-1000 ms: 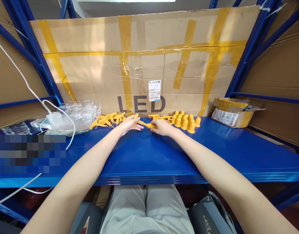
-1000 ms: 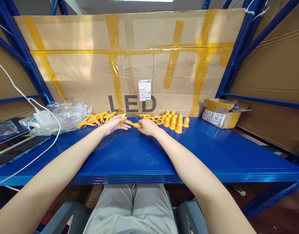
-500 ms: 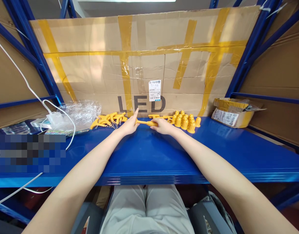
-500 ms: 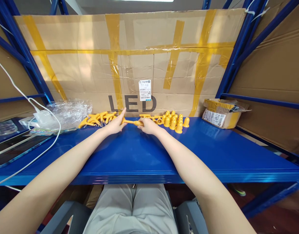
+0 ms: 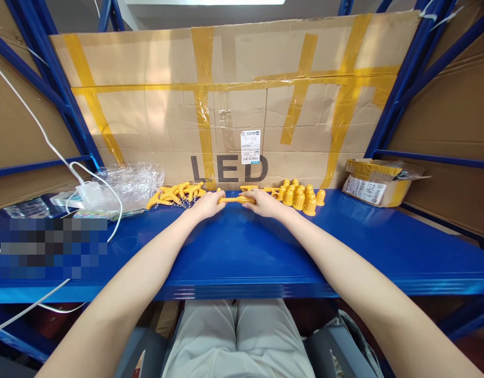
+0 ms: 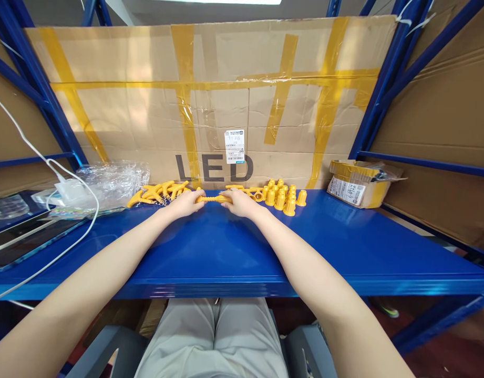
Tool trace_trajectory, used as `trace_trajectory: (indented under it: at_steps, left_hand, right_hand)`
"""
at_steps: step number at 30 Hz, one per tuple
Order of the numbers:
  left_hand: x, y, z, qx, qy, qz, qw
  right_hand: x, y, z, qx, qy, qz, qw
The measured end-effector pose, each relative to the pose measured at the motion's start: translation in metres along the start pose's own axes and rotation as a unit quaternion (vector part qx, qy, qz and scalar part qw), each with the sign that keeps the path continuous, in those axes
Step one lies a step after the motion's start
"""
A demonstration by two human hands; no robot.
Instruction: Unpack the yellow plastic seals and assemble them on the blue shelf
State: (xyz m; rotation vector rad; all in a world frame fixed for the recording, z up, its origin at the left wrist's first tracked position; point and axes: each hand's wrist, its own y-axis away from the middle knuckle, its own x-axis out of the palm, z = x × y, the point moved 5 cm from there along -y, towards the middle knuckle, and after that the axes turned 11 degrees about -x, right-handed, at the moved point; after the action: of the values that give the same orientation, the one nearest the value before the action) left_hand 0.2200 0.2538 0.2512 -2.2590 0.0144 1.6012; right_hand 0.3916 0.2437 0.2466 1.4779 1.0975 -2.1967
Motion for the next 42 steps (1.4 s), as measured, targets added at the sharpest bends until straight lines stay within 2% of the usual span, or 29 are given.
trace_trajectory:
  at_steps: [6, 10, 15, 19, 25, 28, 31, 35, 42]
  left_hand:
    - [0.000, 0.000, 0.001, 0.005, 0.002, 0.014, 1.000]
    - [0.000, -0.002, 0.005, -0.005, 0.005, 0.004, 1.000]
    - [-0.003, -0.003, 0.009, -0.005, 0.014, -0.006, 1.000]
    - [-0.004, -0.002, 0.008, 0.005, 0.005, -0.016, 1.000]
    - [-0.002, -0.003, 0.005, -0.006, -0.024, -0.005, 1.000]
    - [-0.003, -0.003, 0.004, -0.015, -0.034, -0.005, 0.999]
    - [-0.005, -0.004, 0.005, -0.033, -0.033, -0.003, 0.999]
    - [-0.008, -0.003, 0.005, -0.037, -0.041, -0.010, 0.998]
    - [-0.011, -0.003, 0.004, -0.001, -0.065, -0.048, 0.997]
  right_hand:
    - [-0.002, 0.000, -0.002, -0.008, -0.053, -0.011, 0.999]
    - [-0.006, 0.002, -0.015, 0.038, -0.153, -0.037, 0.987]
    - [-0.011, 0.007, -0.017, 0.099, -0.329, -0.046, 0.938]
    - [-0.010, 0.010, -0.010, 0.156, -0.394, -0.020, 0.906]
    - [0.000, 0.009, -0.016, 0.215, -0.405, -0.010, 0.889]
    - [0.003, 0.010, -0.019, 0.221, -0.414, 0.014, 0.883]
    - [0.000, 0.011, -0.017, 0.196, -0.415, 0.012, 0.889]
    - [-0.008, 0.011, -0.015, 0.137, -0.383, -0.038, 0.913]
    - [-0.004, 0.009, -0.019, 0.128, -0.385, -0.055, 0.912]
